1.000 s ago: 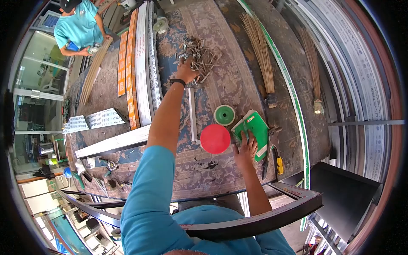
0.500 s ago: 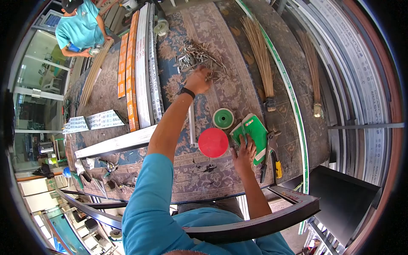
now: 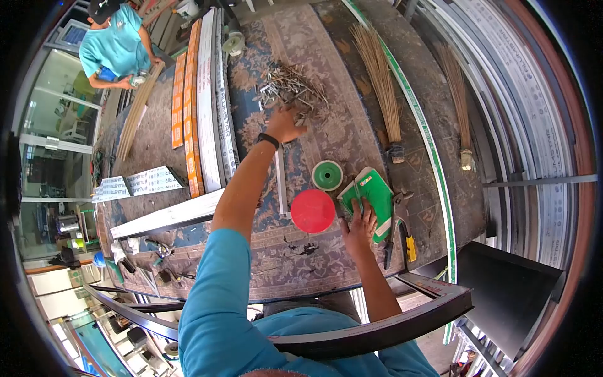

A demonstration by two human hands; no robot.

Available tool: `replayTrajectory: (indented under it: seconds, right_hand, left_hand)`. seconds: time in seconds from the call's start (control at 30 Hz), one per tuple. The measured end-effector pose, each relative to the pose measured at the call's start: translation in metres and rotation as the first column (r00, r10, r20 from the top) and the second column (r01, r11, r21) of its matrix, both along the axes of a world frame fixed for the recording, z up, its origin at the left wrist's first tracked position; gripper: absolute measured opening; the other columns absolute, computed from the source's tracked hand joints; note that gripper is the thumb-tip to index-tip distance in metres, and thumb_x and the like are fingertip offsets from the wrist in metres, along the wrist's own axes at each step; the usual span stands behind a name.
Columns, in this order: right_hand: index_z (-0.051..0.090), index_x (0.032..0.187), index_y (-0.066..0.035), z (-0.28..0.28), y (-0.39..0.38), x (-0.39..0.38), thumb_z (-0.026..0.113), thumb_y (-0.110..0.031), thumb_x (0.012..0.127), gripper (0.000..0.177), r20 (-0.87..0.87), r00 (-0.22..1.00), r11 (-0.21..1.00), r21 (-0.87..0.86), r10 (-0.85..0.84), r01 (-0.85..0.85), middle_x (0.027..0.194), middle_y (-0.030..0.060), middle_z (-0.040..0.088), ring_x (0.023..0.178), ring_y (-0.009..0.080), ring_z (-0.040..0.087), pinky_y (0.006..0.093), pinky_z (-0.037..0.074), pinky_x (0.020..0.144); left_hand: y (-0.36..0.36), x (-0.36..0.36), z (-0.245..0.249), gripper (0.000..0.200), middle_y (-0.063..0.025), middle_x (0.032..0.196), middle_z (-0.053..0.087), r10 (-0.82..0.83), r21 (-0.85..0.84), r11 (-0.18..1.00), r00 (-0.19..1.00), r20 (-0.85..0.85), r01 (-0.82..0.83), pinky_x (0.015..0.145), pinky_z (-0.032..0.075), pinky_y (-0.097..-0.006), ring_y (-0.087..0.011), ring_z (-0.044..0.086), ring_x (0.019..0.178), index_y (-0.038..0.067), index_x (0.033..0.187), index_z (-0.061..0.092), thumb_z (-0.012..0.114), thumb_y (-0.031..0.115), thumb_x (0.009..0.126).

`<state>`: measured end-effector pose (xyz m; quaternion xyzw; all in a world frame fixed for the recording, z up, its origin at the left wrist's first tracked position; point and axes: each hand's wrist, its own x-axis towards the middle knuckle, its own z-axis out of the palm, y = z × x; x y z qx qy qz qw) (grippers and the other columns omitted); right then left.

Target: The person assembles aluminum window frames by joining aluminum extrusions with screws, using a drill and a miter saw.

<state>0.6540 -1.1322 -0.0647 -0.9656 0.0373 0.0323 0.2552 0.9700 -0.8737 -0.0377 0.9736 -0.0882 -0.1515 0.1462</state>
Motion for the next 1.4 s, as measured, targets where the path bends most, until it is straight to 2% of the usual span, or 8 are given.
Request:
replayTrajectory:
  seconds: [0.23, 0.33, 0.47, 0.63, 0.7, 0.8, 1.0, 1.4]
  right_hand:
    - [0.039, 0.152, -0.017, -0.003, -0.001, -0.001, 0.077, -0.026, 0.087, 0.077, 0.018, 1.0, 1.0, -0.007, 0.005, -0.004, 0.157, 0.0144, 0.032, 0.14, 0.0413, 0.032, 0.0589, 0.029, 0.112]
    - [0.037, 0.152, -0.018, -0.006, -0.002, -0.001, 0.076, -0.024, 0.088, 0.076, -0.001, 1.0, 1.0, 0.007, 0.012, -0.012, 0.156, 0.0164, 0.03, 0.14, 0.0424, 0.03, 0.0604, 0.028, 0.111]
    - [0.038, 0.152, -0.017, -0.005, -0.001, -0.001, 0.077, -0.025, 0.087, 0.076, 0.011, 1.0, 1.0, 0.01, 0.004, -0.004, 0.156, 0.0162, 0.031, 0.139, 0.042, 0.032, 0.0597, 0.028, 0.111]
    - [0.039, 0.152, -0.017, -0.003, 0.0, -0.002, 0.077, -0.027, 0.087, 0.076, -0.006, 1.0, 1.0, 0.003, -0.009, 0.009, 0.157, 0.0153, 0.031, 0.14, 0.0409, 0.032, 0.0586, 0.03, 0.111]
    - [0.039, 0.153, -0.017, -0.003, 0.0, -0.002, 0.077, -0.027, 0.087, 0.077, 0.002, 1.0, 1.0, 0.005, -0.004, 0.004, 0.157, 0.0154, 0.031, 0.14, 0.0409, 0.033, 0.059, 0.03, 0.11]
    - [0.038, 0.153, -0.017, -0.004, -0.001, -0.002, 0.078, -0.025, 0.087, 0.077, 0.006, 1.0, 1.0, 0.003, 0.003, -0.003, 0.157, 0.0147, 0.03, 0.14, 0.0409, 0.031, 0.0594, 0.029, 0.111]
    - [0.036, 0.154, -0.017, -0.005, -0.001, -0.002, 0.077, -0.026, 0.088, 0.077, 0.007, 1.0, 1.0, -0.018, 0.009, -0.009, 0.157, 0.0151, 0.029, 0.14, 0.0409, 0.031, 0.0592, 0.029, 0.11]
    - [0.039, 0.152, -0.017, -0.004, 0.0, -0.002, 0.077, -0.026, 0.087, 0.077, 0.005, 1.0, 1.0, 0.004, -0.009, 0.009, 0.157, 0.0152, 0.03, 0.14, 0.041, 0.031, 0.0591, 0.028, 0.111]
  left_hand:
    - [0.002, -0.002, -0.009, 0.07, -0.0184, 0.161, 0.031, -0.065, -0.186, 0.981, 0.998, -0.014, 0.062, 0.111, 0.04, -0.0605, -0.043, 0.034, 0.145, 0.014, 0.139, 0.058, 0.076, 0.044, 0.079]
    - [0.002, 0.01, -0.018, 0.069, -0.0175, 0.163, 0.027, 0.217, -0.298, 0.945, 0.939, 0.268, -0.134, 0.11, 0.041, -0.0602, -0.046, 0.032, 0.145, 0.015, 0.138, 0.059, 0.08, 0.038, 0.077]
    - [0.004, 0.035, -0.02, 0.069, -0.0169, 0.163, 0.026, 0.259, -0.204, 0.947, 0.966, 0.023, -0.249, 0.111, 0.042, -0.0561, -0.0457, 0.032, 0.145, 0.017, 0.135, 0.063, 0.085, 0.031, 0.072]
    - [0.006, 0.031, -0.029, 0.073, -0.0133, 0.16, 0.034, -0.095, -0.25, 0.966, 0.988, -0.122, 0.062, 0.112, 0.041, -0.058, -0.0396, 0.035, 0.145, 0.015, 0.141, 0.058, 0.082, 0.041, 0.078]
    - [-0.02, -0.01, -0.013, 0.079, -0.0115, 0.161, 0.034, -0.058, 0.009, 0.998, 0.998, 0.037, 0.058, 0.112, 0.044, -0.0551, -0.042, 0.036, 0.145, 0.012, 0.147, 0.052, 0.082, 0.042, 0.081]
    - [-0.022, -0.003, -0.002, 0.087, -0.0153, 0.162, 0.032, -0.08, -0.005, 0.997, 0.992, -0.101, 0.08, 0.114, 0.039, -0.0574, -0.0437, 0.028, 0.149, 0.014, 0.151, 0.047, 0.082, 0.05, 0.079]
    - [-0.017, 0.027, -0.009, 0.094, -0.0239, 0.162, 0.026, 0.159, -0.085, 0.985, 0.983, 0.093, -0.151, 0.116, 0.034, -0.0631, -0.0462, 0.024, 0.149, 0.018, 0.152, 0.047, 0.08, 0.06, 0.075]
    - [-0.013, 0.002, -0.01, 0.084, -0.0217, 0.162, 0.028, -0.196, -0.078, 0.979, 0.978, -0.075, 0.19, 0.115, 0.037, -0.0605, -0.0468, 0.027, 0.147, 0.011, 0.149, 0.05, 0.077, 0.052, 0.081]
